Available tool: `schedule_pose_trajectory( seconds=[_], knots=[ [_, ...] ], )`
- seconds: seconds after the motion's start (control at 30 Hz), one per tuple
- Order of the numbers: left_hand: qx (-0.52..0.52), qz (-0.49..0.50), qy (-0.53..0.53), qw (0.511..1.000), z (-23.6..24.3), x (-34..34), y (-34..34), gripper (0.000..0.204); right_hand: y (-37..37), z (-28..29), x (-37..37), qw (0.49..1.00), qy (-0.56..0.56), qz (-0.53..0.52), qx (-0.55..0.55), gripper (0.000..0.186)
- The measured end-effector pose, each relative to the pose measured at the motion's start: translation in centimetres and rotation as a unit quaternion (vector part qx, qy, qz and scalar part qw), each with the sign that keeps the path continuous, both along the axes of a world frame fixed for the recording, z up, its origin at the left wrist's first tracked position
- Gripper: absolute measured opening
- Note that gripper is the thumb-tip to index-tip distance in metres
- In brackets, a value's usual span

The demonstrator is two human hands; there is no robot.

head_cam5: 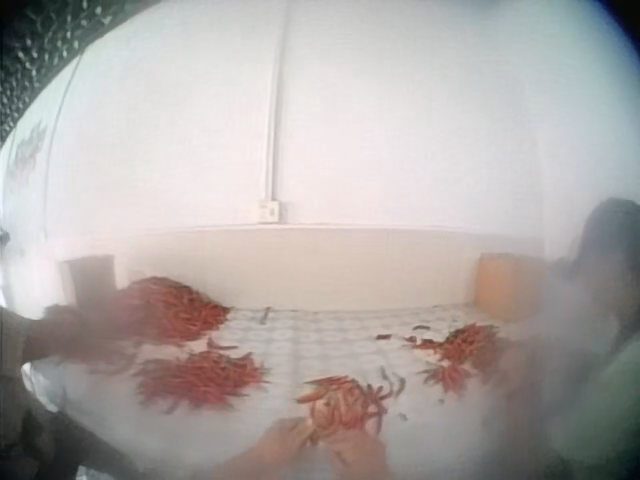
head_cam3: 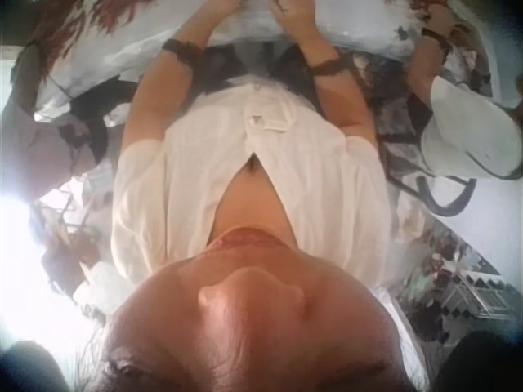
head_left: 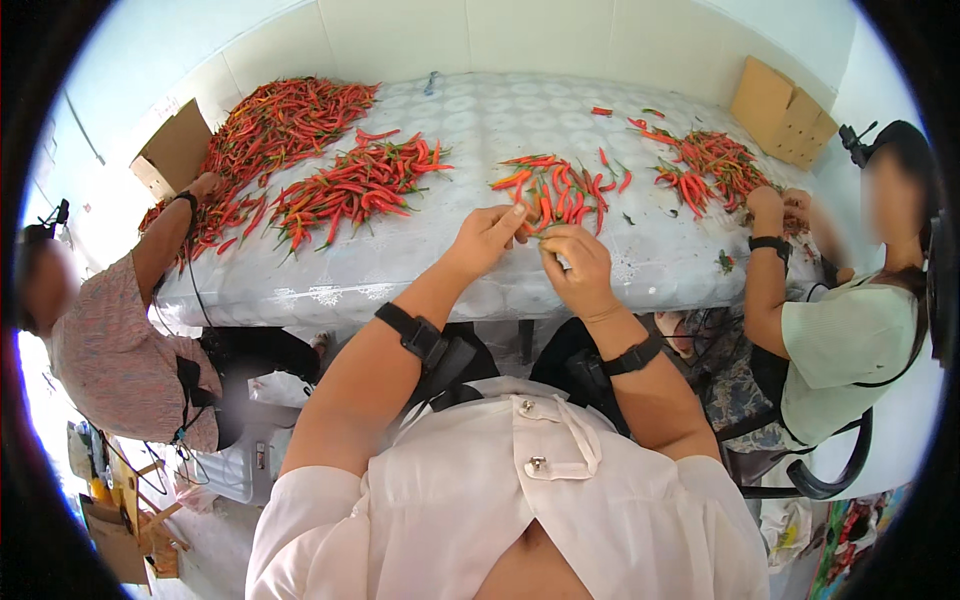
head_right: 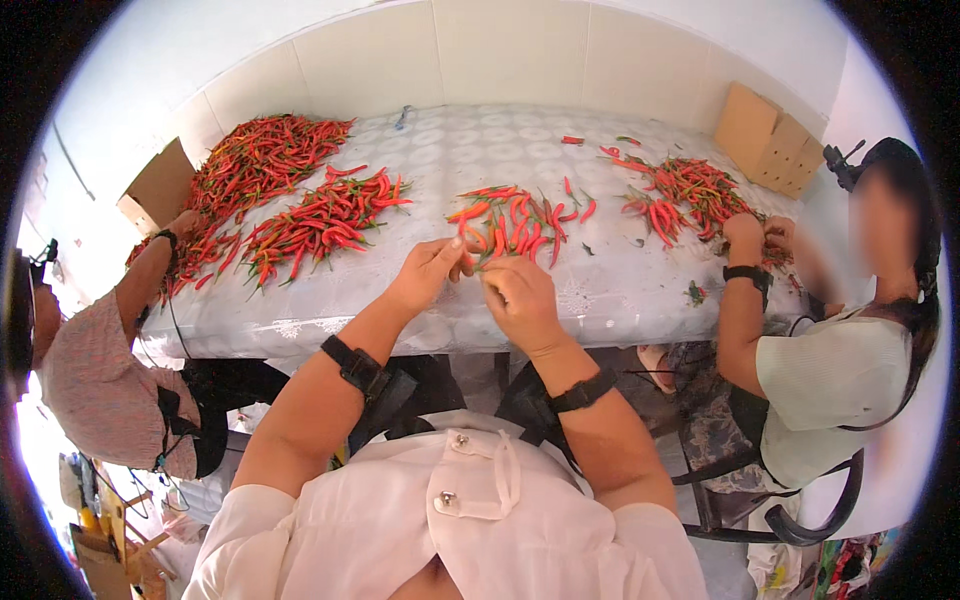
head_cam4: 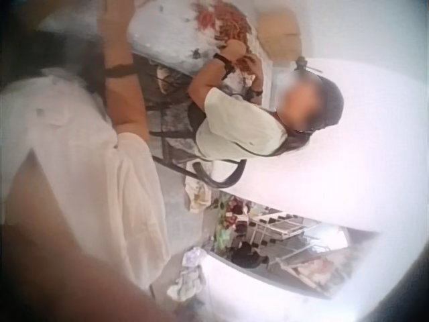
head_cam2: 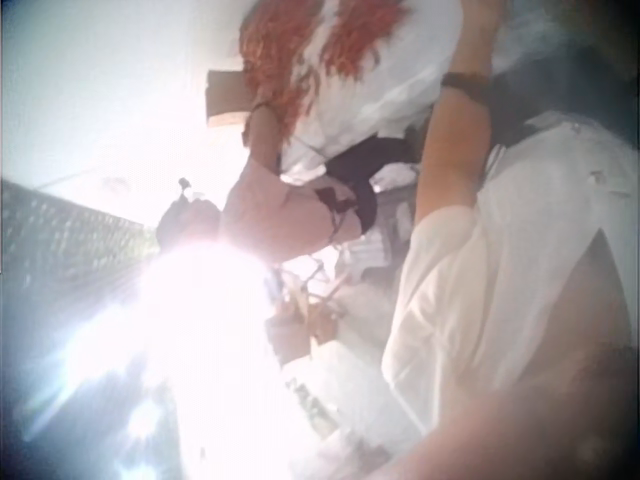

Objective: The person sorts red chili peppers on a table, picking them up one by one and placing them into piles. The person also removes stems from some peppers and discards them.

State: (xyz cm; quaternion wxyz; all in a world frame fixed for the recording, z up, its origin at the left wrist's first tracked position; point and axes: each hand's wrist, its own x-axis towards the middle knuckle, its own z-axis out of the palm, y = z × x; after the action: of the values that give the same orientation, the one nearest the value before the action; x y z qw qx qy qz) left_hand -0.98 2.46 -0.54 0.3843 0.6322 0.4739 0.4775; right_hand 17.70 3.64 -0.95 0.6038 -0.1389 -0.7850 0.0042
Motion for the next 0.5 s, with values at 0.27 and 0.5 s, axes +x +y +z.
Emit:
schedule_pose_trajectory(
  seconds=[0.27,0.5],
  knots=[
    [-0.008,0.077,-0.224,0.972,0.4,-0.4,0.1,0.033,0.0,0.2,1.1,0.996,-0.066,0.006,-0.054,0.021],
    [-0.006,0.064,-0.354,0.933,-0.1,-1.7,0.1,0.023,7.2,-0.3,10.3,0.95,0.08,-0.283,-0.107,0.024]
  ],
)
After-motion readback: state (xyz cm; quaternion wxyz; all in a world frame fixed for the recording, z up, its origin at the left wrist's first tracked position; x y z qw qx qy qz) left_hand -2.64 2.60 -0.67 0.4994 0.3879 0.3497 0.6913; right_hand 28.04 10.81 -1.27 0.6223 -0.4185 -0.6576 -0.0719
